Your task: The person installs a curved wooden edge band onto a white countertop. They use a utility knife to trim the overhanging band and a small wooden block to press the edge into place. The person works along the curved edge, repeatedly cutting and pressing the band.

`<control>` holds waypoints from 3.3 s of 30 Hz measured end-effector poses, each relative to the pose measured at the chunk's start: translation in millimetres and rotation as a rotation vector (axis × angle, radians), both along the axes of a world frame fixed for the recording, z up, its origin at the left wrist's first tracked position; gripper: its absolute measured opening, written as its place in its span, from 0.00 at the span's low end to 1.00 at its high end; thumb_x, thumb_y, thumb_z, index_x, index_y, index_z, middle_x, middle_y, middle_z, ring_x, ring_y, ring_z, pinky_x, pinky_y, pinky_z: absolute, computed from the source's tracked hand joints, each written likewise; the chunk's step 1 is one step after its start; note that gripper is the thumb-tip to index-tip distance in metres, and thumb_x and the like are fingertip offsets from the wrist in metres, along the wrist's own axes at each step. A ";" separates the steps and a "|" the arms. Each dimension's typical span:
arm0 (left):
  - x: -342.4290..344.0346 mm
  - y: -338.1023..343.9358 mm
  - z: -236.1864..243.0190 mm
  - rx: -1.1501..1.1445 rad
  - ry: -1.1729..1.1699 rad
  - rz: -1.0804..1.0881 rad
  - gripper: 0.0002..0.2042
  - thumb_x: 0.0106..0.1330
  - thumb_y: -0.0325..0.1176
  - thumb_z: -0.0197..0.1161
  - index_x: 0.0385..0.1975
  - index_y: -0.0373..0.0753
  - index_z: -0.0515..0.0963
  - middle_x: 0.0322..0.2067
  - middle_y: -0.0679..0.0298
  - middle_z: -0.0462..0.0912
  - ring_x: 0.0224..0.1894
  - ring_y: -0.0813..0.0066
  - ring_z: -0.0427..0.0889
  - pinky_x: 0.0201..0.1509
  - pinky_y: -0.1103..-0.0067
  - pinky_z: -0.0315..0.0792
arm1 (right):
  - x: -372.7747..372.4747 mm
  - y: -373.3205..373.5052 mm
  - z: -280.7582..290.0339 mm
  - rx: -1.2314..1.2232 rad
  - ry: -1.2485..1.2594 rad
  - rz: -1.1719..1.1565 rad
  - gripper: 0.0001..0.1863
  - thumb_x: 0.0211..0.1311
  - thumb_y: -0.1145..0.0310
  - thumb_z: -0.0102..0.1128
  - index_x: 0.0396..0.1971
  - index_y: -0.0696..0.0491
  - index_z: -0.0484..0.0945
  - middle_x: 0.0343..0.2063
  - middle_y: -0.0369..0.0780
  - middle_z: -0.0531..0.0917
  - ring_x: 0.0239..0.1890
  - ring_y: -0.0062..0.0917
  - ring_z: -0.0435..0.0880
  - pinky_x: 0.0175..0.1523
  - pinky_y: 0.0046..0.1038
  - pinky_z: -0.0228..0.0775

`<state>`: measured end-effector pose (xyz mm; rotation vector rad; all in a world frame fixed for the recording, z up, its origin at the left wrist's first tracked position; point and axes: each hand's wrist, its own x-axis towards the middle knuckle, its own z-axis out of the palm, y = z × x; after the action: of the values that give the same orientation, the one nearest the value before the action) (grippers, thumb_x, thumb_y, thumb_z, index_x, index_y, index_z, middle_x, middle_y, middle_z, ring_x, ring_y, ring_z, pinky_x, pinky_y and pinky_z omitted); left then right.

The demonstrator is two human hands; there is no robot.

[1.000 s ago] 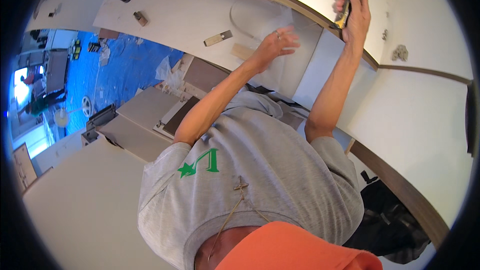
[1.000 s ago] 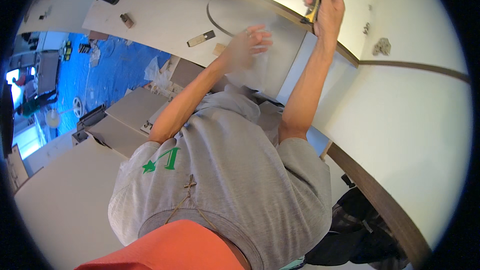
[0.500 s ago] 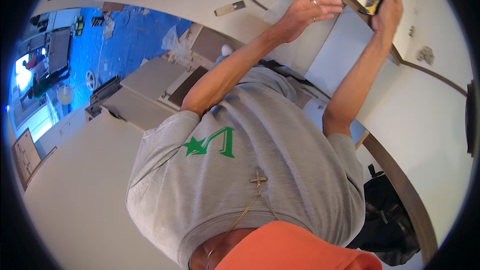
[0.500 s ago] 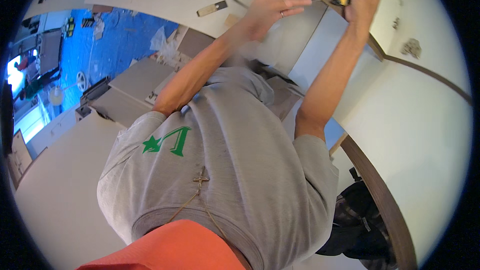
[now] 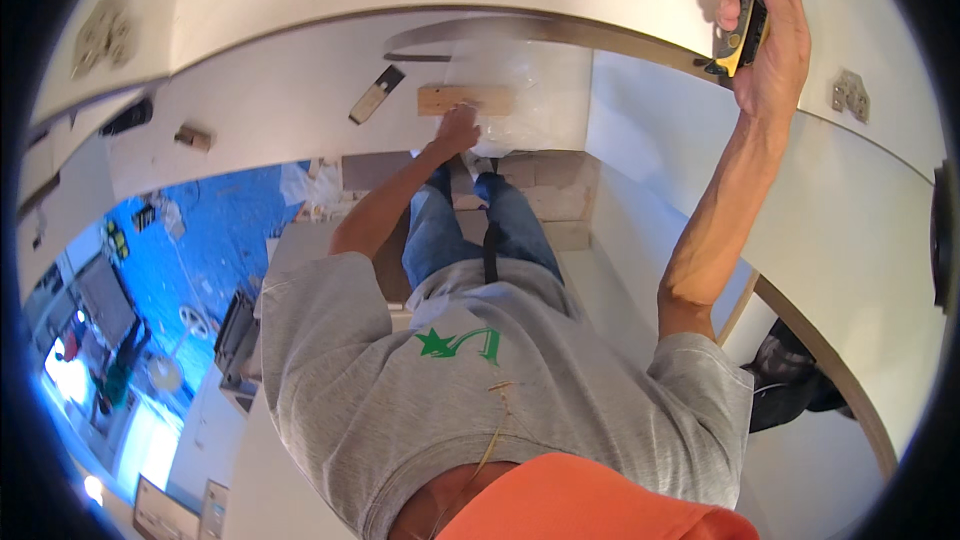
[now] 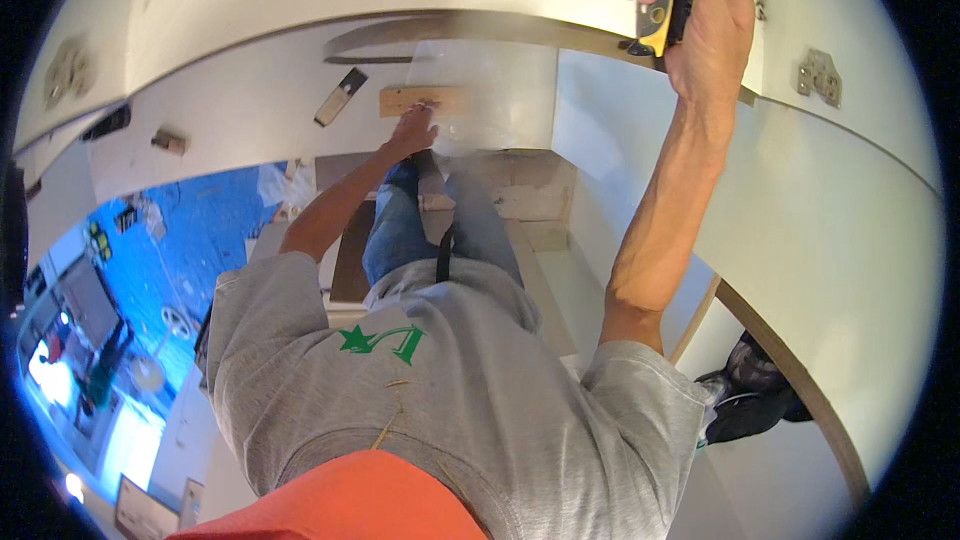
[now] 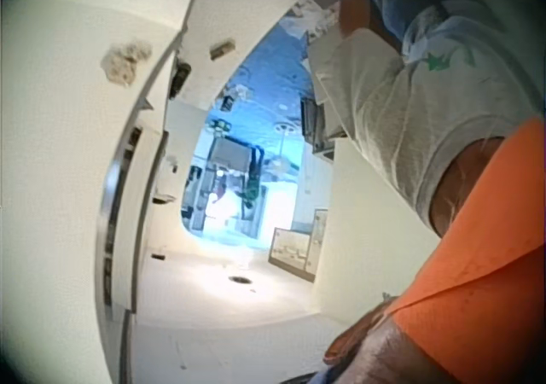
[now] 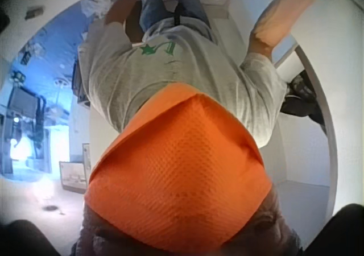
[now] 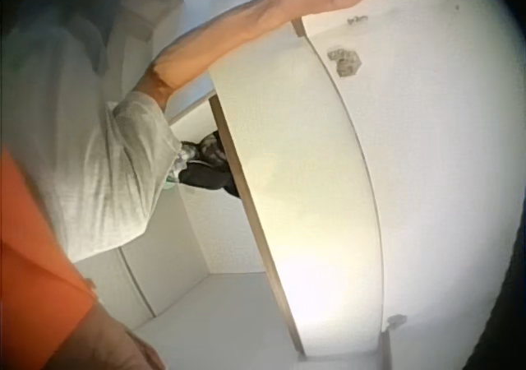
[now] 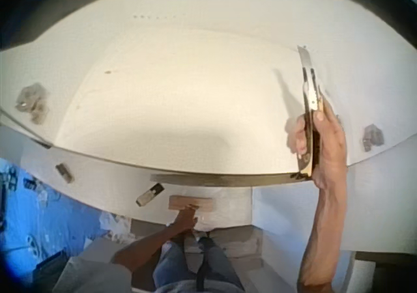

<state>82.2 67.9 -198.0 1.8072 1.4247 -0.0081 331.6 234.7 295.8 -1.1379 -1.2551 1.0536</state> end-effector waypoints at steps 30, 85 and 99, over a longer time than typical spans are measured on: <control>11.1 6.1 142.0 -0.941 -1.046 0.444 0.36 0.70 0.61 0.54 0.67 0.38 0.68 0.51 0.56 0.82 0.51 0.65 0.83 0.55 0.68 0.78 | -6.5 -5.0 3.3 0.155 0.238 0.052 0.30 0.78 0.64 0.52 0.73 0.61 0.58 0.30 0.38 0.81 0.26 0.17 0.80 0.30 0.21 0.76; 107.7 67.2 386.2 -0.407 -1.885 0.471 0.19 0.71 0.20 0.51 0.61 0.26 0.67 0.59 0.51 0.75 0.64 0.56 0.75 0.73 0.62 0.68 | 18.1 -154.3 -62.2 -0.104 0.038 -0.642 0.18 0.67 0.64 0.68 0.47 0.56 0.71 0.27 0.36 0.79 0.21 0.18 0.75 0.26 0.20 0.67; 130.4 78.2 345.2 -0.084 -1.998 0.367 0.25 0.76 0.46 0.49 0.69 0.43 0.65 0.68 0.59 0.69 0.72 0.60 0.66 0.77 0.50 0.56 | 49.7 -115.5 -77.6 -0.021 0.282 -0.500 0.21 0.68 0.70 0.66 0.55 0.57 0.68 0.30 0.37 0.78 0.22 0.18 0.76 0.27 0.21 0.70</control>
<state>212.6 146.1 147.1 0.6188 0.1476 1.4186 381.3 119.2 218.2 -1.1893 -0.6882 0.8112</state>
